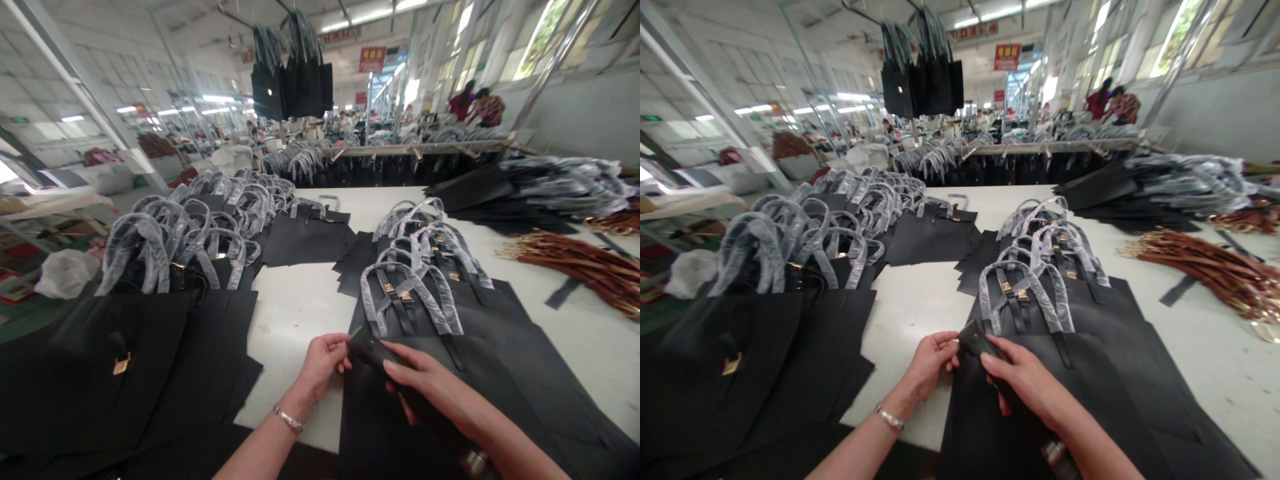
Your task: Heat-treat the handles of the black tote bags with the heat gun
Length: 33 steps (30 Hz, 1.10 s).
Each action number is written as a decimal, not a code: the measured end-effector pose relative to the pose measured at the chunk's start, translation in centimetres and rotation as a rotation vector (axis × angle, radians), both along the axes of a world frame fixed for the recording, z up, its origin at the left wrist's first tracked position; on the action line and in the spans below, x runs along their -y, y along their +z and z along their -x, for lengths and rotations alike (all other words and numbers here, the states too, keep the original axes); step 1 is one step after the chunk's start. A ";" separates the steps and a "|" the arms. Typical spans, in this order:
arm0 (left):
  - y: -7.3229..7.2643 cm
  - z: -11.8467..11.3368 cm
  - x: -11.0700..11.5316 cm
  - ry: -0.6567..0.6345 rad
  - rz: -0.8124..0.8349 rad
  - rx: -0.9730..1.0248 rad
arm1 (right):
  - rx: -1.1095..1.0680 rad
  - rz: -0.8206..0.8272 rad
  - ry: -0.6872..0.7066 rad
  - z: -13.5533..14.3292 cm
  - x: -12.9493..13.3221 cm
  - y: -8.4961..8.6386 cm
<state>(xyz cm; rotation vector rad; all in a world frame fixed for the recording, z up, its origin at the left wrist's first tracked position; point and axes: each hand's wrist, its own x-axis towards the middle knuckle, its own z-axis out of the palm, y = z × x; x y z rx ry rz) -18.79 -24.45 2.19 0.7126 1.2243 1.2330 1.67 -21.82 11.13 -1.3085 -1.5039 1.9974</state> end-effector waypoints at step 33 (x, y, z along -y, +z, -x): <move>2.2 -6.7 -15.6 -0.516 -0.700 -1.276 | 0.367 -0.432 -0.040 -6.9 3.0 -4.4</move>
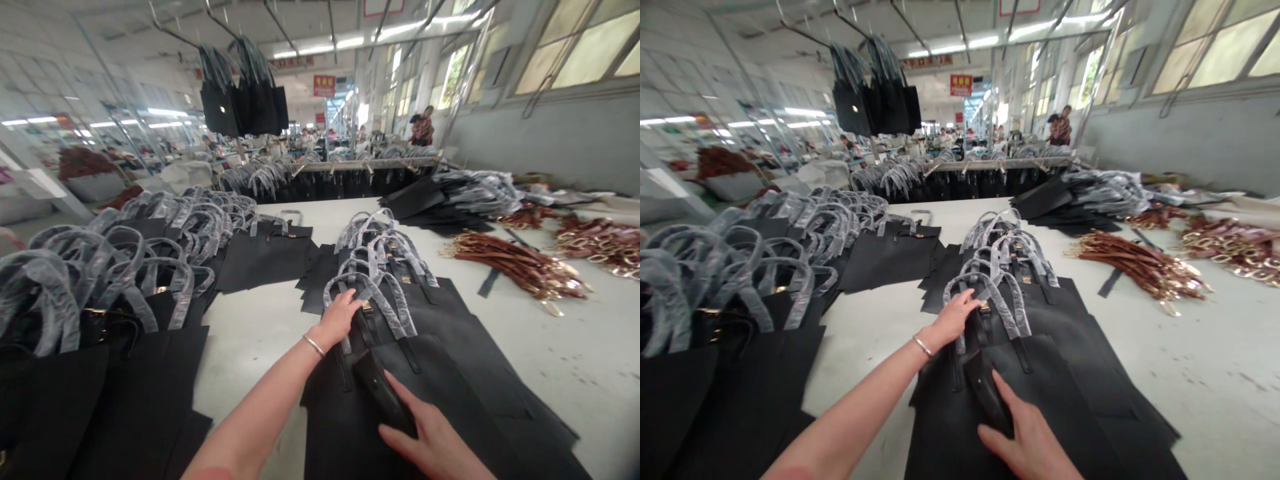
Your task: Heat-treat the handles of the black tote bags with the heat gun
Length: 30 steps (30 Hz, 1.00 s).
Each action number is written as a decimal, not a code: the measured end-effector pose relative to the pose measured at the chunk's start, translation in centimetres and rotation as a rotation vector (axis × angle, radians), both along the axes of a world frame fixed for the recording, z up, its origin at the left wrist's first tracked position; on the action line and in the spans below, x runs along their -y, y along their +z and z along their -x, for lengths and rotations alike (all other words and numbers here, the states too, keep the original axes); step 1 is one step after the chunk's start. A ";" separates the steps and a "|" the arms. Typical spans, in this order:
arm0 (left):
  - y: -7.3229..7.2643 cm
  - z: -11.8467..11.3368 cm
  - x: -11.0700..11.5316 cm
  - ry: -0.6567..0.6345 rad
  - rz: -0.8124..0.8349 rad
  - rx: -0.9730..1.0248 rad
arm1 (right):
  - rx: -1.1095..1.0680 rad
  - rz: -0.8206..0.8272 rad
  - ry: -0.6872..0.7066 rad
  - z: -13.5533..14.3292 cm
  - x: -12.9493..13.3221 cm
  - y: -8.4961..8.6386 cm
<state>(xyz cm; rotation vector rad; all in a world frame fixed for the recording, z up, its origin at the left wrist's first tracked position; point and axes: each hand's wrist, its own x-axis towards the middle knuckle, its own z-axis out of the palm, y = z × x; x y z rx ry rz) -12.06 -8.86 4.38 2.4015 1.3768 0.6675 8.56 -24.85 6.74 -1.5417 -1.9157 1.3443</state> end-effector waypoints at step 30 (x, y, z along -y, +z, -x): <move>-3.8 -3.1 18.2 0.285 0.818 1.463 | -0.257 0.319 -0.031 -1.9 3.8 3.2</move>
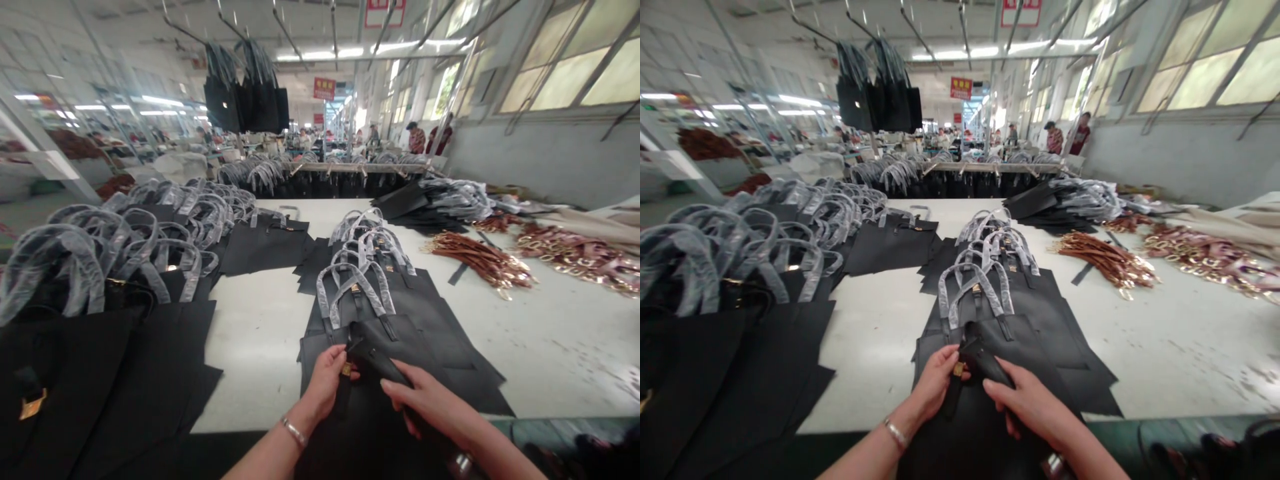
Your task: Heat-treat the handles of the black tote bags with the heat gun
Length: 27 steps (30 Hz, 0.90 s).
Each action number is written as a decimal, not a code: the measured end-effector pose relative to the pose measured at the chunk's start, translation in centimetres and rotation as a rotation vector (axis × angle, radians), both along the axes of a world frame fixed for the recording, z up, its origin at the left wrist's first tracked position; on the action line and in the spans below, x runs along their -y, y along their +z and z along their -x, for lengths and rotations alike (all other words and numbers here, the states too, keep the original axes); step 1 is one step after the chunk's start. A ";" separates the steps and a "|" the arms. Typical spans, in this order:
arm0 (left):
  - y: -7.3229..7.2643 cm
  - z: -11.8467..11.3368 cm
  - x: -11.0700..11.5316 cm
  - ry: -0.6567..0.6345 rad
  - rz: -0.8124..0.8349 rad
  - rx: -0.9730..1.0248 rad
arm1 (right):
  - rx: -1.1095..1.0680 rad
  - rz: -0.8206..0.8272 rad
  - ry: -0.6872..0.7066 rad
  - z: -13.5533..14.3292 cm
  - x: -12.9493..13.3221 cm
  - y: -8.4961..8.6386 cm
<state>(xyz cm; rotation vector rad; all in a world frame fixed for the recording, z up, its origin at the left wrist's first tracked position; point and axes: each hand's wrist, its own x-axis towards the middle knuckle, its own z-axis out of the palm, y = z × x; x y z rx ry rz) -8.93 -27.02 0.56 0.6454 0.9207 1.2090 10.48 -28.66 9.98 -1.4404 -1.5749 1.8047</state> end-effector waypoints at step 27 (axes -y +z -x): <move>-0.3 -0.1 0.1 0.022 -0.018 -0.012 | 0.112 -0.135 -0.126 1.7 -1.6 0.3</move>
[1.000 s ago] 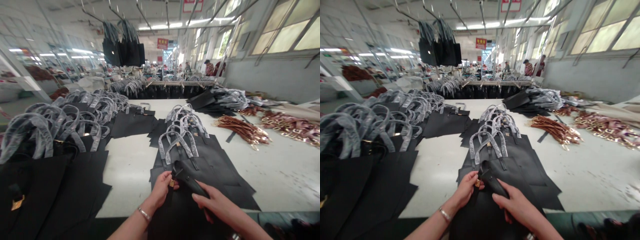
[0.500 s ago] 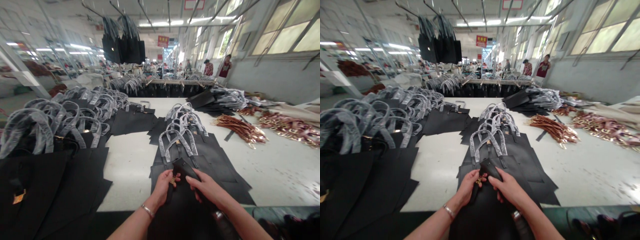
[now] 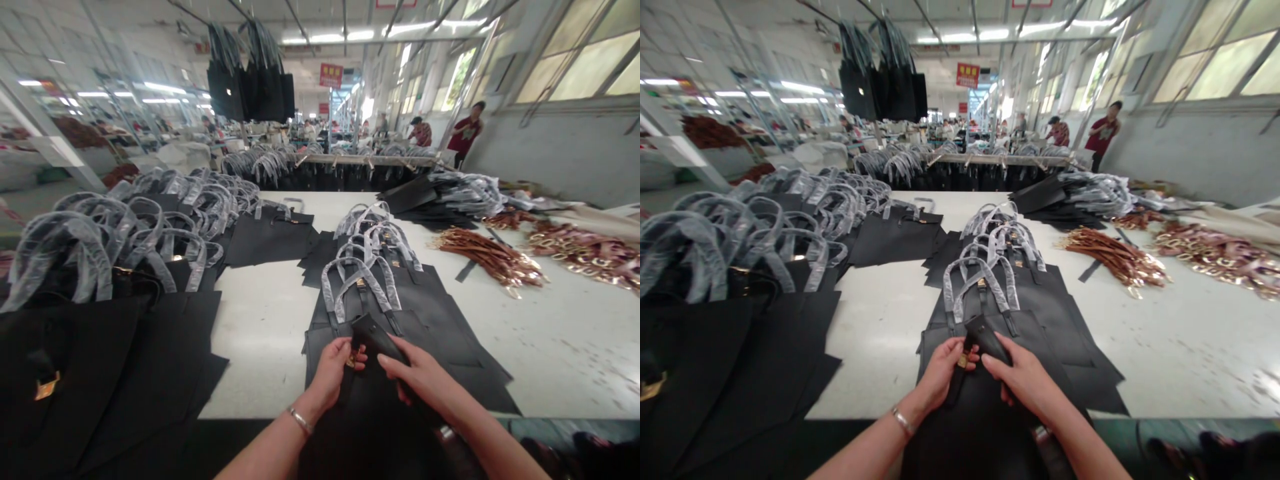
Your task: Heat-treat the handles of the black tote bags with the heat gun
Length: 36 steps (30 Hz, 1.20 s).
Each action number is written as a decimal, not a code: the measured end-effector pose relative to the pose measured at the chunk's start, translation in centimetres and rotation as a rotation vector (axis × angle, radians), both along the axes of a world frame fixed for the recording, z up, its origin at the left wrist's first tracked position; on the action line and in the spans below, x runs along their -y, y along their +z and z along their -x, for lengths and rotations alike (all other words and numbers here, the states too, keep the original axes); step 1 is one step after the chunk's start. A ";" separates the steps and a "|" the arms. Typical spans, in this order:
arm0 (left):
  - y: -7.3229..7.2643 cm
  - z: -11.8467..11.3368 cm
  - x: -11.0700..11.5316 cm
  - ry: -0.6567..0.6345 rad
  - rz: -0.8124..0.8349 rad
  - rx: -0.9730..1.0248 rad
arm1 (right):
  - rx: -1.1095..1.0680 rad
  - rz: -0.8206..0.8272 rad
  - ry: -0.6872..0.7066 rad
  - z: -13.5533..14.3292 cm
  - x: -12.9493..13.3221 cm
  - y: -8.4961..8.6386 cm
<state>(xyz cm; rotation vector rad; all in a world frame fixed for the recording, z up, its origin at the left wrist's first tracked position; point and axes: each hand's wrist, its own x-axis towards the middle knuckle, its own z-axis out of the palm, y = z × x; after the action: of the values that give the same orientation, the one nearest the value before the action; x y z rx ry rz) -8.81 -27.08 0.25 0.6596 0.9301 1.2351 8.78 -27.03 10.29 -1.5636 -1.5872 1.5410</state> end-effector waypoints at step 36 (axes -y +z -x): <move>4.1 0.5 -2.8 -0.314 -0.366 -0.779 | 0.108 -0.206 -0.210 1.3 -2.9 -4.4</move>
<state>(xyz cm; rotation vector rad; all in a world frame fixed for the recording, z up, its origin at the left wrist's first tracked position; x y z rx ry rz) -9.36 -24.27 4.31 1.5856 1.1725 0.8625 7.48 -24.16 5.92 -1.6605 -1.5280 1.1623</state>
